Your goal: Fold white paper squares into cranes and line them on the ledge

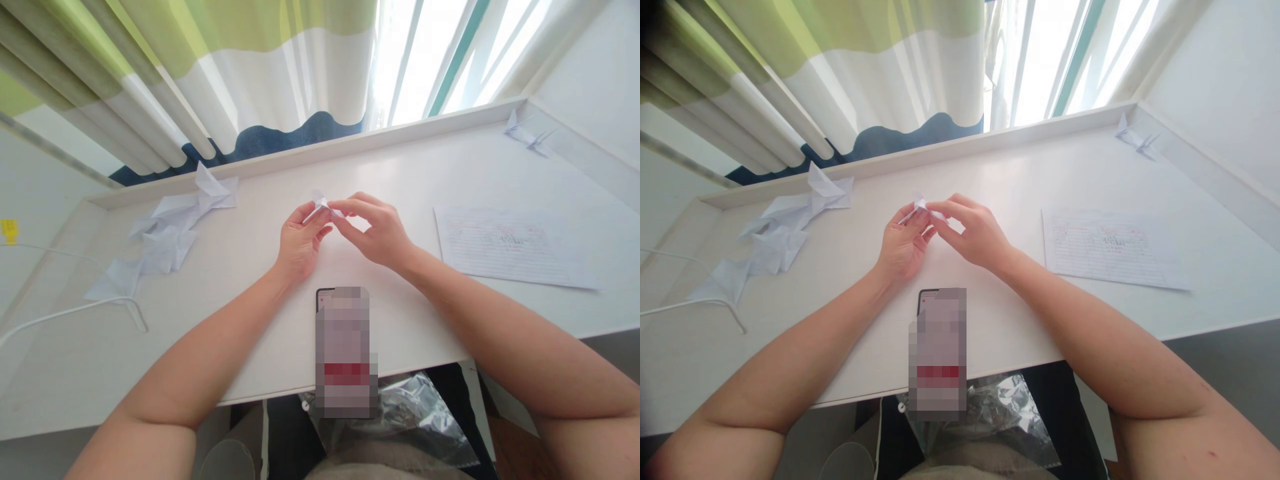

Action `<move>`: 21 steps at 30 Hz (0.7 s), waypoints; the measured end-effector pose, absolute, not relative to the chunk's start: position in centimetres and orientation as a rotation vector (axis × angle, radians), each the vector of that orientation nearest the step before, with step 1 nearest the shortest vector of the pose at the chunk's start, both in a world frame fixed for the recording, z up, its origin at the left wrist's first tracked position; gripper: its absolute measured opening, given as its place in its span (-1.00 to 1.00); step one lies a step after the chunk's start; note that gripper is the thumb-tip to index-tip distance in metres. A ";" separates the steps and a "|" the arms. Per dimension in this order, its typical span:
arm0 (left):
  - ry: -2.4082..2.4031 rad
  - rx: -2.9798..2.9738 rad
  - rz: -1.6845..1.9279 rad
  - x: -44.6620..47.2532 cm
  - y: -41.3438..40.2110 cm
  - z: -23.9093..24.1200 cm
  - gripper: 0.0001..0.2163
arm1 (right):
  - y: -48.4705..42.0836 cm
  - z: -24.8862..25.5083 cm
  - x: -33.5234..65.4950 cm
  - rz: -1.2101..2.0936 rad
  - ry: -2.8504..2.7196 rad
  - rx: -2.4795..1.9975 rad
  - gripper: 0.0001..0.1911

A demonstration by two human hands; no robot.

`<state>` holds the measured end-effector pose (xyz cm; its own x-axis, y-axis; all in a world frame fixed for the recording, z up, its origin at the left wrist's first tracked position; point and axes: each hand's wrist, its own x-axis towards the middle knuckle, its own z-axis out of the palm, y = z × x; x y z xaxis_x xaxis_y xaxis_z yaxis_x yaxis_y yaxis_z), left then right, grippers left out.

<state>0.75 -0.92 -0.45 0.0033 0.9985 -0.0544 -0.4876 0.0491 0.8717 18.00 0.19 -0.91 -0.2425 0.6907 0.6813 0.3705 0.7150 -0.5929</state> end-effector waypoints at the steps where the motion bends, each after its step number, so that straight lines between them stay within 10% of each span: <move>1: 0.869 0.796 1.380 0.7 -0.9 -0.5 -0.70 | 0.3 -1.0 18.1 0.354 -1.877 -0.817 -0.77; 14: 0.839 0.828 1.372 0.4 -0.9 -0.3 -0.37 | 0.7 -0.1 19.5 0.264 -2.071 -0.650 -0.64; 21: 0.729 0.864 1.310 0.3 -0.6 -0.9 -0.65 | 1.4 -0.3 20.0 0.265 -2.058 -0.584 -0.63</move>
<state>0.34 -0.61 -0.87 0.1303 0.9912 0.0222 -0.5036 0.0469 0.8627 20.03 1.42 -0.33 -0.4382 0.5038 0.7444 0.2990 0.8627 -0.4079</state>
